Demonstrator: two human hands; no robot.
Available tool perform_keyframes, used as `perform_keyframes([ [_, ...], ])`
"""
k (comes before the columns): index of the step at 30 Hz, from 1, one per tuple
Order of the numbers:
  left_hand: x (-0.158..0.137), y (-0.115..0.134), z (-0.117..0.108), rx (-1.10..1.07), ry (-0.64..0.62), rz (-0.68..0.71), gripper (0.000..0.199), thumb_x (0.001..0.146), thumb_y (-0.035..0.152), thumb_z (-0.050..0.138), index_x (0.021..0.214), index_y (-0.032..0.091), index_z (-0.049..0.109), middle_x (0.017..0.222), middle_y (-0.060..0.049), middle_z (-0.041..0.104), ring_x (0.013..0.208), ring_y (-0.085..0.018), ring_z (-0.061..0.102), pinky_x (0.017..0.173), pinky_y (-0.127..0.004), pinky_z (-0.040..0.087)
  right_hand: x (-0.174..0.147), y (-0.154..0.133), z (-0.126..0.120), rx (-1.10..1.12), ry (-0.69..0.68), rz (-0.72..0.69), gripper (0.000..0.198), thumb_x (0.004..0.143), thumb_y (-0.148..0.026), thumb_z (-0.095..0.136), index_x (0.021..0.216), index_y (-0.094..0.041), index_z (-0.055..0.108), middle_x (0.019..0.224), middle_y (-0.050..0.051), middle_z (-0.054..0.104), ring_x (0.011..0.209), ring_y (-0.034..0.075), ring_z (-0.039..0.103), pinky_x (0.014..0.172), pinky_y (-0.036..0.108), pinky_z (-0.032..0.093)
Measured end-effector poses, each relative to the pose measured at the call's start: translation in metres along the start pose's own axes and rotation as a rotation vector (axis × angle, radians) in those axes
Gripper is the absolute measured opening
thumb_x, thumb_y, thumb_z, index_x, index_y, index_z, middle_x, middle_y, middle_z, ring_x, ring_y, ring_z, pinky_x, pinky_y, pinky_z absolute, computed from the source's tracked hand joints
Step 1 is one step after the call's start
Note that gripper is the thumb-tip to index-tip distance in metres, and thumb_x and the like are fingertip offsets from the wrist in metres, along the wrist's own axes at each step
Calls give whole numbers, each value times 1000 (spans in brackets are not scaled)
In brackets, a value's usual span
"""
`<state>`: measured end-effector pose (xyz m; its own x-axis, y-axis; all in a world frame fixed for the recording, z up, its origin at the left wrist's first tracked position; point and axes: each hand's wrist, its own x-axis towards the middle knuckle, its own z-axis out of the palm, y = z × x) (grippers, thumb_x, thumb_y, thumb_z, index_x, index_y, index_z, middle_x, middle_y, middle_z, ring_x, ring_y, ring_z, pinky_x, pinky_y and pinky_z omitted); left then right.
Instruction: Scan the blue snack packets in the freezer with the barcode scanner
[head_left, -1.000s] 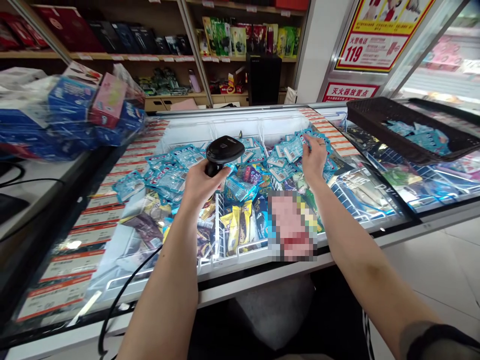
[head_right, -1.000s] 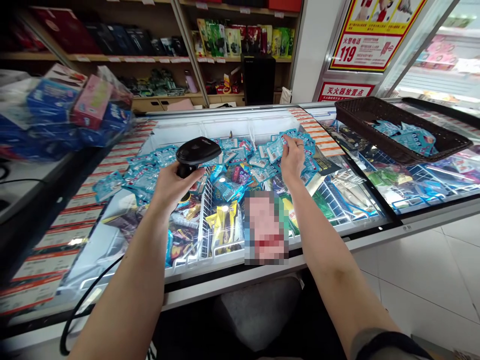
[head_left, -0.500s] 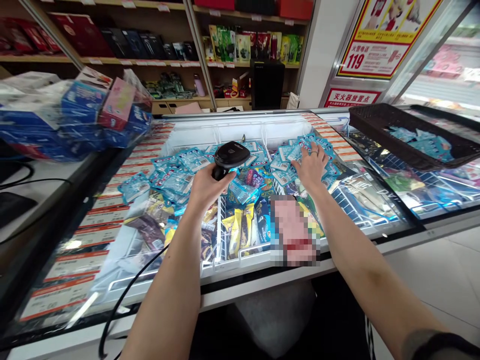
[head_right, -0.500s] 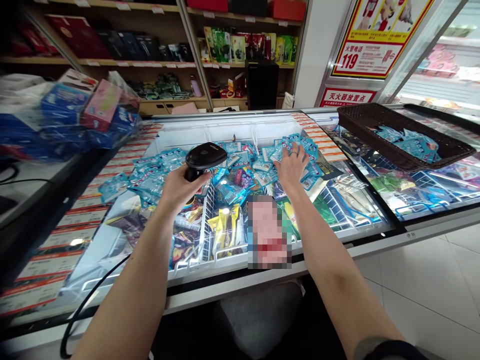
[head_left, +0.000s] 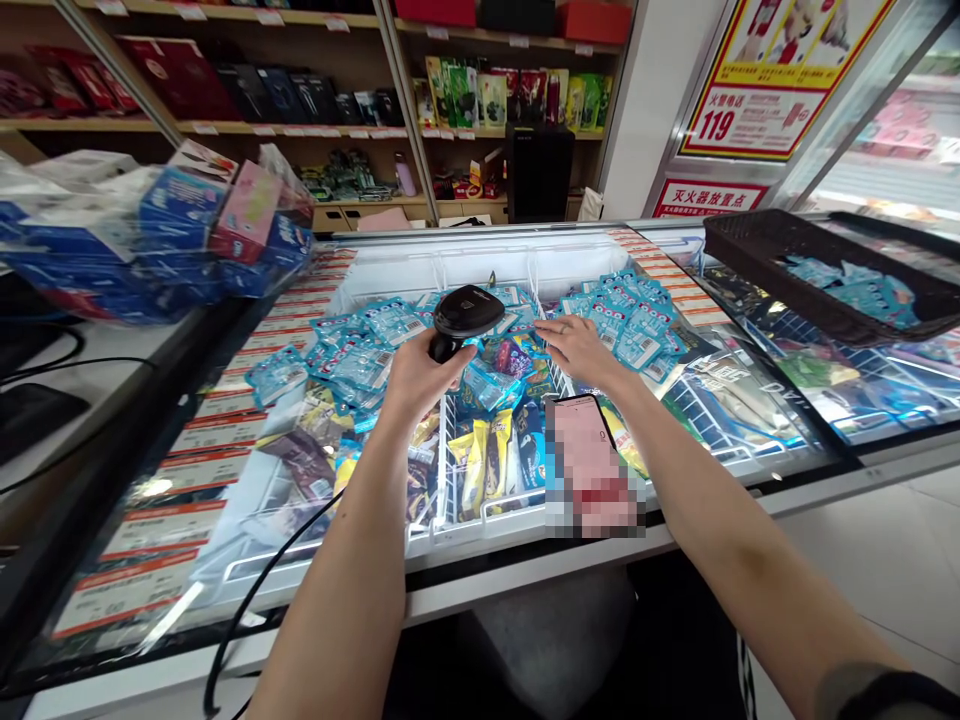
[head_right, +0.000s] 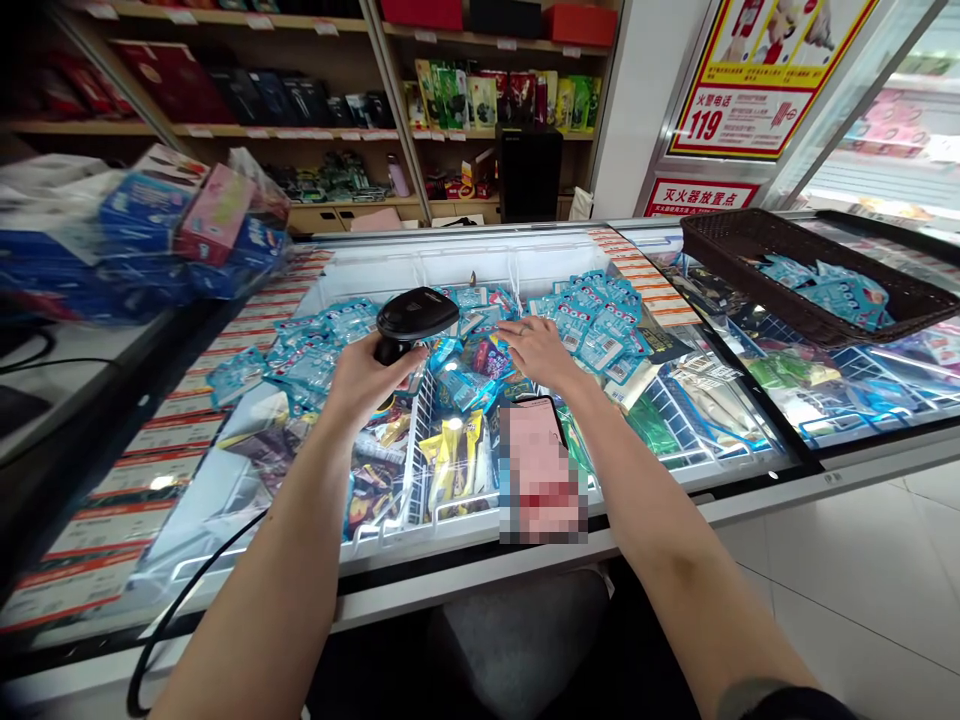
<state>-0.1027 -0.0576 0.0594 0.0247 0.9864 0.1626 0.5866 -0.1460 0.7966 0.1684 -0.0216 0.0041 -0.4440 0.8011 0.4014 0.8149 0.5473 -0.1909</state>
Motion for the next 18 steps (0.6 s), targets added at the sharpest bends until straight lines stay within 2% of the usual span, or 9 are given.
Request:
perform_keyframes([
  [2, 0, 0, 0, -6, 5, -14, 36, 72, 51, 68, 86, 19, 64, 57, 1, 61, 51, -18, 63, 48, -24, 40, 1, 2, 0, 34, 42, 32, 33, 94, -23, 52, 124, -24, 67, 139, 5, 60, 123, 32, 52, 104, 54, 37],
  [5, 0, 1, -1, -2, 10, -18, 35, 72, 50, 68, 85, 18, 63, 56, 2, 61, 51, -18, 62, 48, -24, 41, 3, 7, -2, 145, 181, 115, 26, 94, -24, 52, 113, -21, 70, 128, 9, 65, 116, 28, 58, 104, 48, 42],
  [7, 0, 1, -1, 5, 10, -12, 34, 72, 50, 68, 84, 18, 63, 55, 2, 60, 51, -18, 62, 48, -24, 41, 3, 10, -4, 220, 293, 212, 22, 93, -26, 53, 107, -21, 69, 115, 9, 68, 103, 26, 63, 96, 45, 48],
  [10, 1, 0, -1, 3, 12, -1, 34, 72, 50, 68, 83, 18, 63, 55, 2, 61, 50, -18, 62, 49, -24, 41, 1, 14, -7, 291, 404, 322, 23, 91, -26, 54, 110, -21, 66, 101, 8, 68, 83, 23, 64, 84, 42, 53],
  [12, 1, -1, 0, 0, 10, 8, 34, 72, 51, 68, 84, 19, 63, 56, 2, 61, 50, -18, 62, 49, -24, 41, -1, 16, -8, 296, 432, 324, 24, 90, -23, 52, 109, -21, 68, 102, 8, 65, 85, 23, 63, 83, 42, 54],
  [15, 1, -1, -1, 2, 8, 10, 34, 73, 51, 68, 85, 19, 63, 56, 1, 61, 51, -18, 63, 49, -24, 42, -4, 18, -9, 259, 460, 323, 24, 87, -20, 51, 94, -21, 74, 114, 11, 60, 95, 25, 61, 85, 43, 54],
  [18, 0, 1, -1, 4, 7, -5, 35, 72, 51, 68, 85, 19, 63, 56, 1, 61, 51, -19, 63, 48, -24, 41, -6, 21, -9, 245, 512, 365, 25, 86, -21, 51, 90, -21, 76, 116, 11, 60, 92, 25, 62, 84, 44, 55],
])
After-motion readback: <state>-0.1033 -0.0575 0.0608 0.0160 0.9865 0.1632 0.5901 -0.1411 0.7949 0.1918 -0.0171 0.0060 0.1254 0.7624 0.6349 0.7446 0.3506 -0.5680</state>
